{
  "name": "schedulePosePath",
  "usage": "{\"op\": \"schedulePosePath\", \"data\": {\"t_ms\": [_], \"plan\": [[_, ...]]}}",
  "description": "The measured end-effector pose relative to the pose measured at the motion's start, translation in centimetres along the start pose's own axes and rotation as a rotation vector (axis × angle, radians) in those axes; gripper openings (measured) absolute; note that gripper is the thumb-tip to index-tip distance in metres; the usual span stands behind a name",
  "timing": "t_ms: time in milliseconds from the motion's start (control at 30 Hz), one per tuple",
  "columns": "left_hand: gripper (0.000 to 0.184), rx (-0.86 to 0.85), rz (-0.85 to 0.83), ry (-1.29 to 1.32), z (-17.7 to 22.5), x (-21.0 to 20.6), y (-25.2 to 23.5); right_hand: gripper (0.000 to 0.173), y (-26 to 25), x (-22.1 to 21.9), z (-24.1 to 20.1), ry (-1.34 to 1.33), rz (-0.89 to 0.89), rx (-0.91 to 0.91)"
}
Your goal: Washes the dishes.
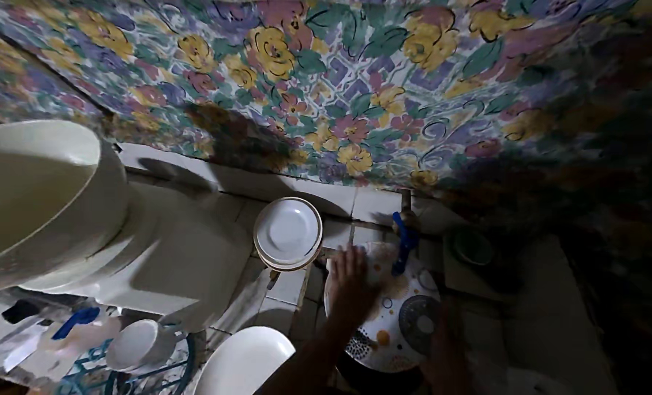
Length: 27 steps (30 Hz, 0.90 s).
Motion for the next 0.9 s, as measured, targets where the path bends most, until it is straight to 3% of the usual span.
{"op": "schedulePosePath", "data": {"t_ms": [67, 133, 200, 300, 467, 533, 600, 700, 767, 867, 900], "plan": [[0.078, -0.199, -0.041, 0.146, 2.5, -2.0, 2.3, 0.059, 0.3, -1.3, -0.1, -0.047, -0.031, -0.053], [0.069, -0.322, -0.202, 0.178, 3.6, -2.4, 3.1, 0.063, 0.1, -1.5, 0.2, -0.053, -0.091, -0.081], [0.07, -0.306, -0.172, 0.102, 2.5, -2.2, 1.9, 0.06, -0.5, -1.1, 0.9, -0.026, -0.067, -0.063], [0.07, -0.138, -0.047, 0.08, 0.3, -3.4, 0.8, 0.062, -0.6, -0.6, 0.6, 0.059, -0.017, -0.064], [0.066, -0.325, -0.265, 0.194, 2.9, -3.4, 2.9, 0.065, -0.5, -1.8, 0.5, -0.054, -0.074, -0.154], [0.062, -0.198, -0.202, 0.173, 1.8, -3.1, 1.1, 0.064, -0.6, -1.7, 0.8, -0.056, -0.045, -0.155], [0.059, -0.089, -0.242, 0.164, 1.2, -2.7, 0.4, 0.066, -0.7, -1.7, 1.1, -0.031, -0.022, -0.16], [0.038, -0.209, -0.296, 0.183, 1.9, -1.9, 1.9, 0.066, -0.5, -2.1, 1.2, -0.061, -0.019, -0.176], [0.037, -0.254, -0.273, 0.141, 1.5, -1.3, 1.4, 0.065, -0.3, -1.8, 1.3, -0.082, -0.026, -0.167], [0.038, 0.008, -0.17, 0.108, 0.6, -0.6, -1.5, 0.063, 0.3, -1.7, 0.6, -0.064, -0.026, -0.144], [0.036, 0.025, -0.155, 0.134, 1.1, -0.7, -1.5, 0.062, 0.5, -1.8, 0.4, -0.055, -0.036, -0.12]]}}
Point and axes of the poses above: each hand's wrist, its own y-axis away from the middle knuckle, its own x-axis out of the back of the hand, z = x × y, the point moved 2 cm from there along -y, towards the middle knuckle, and after that the axes turned 12 degrees about x, right-handed, at the moved point
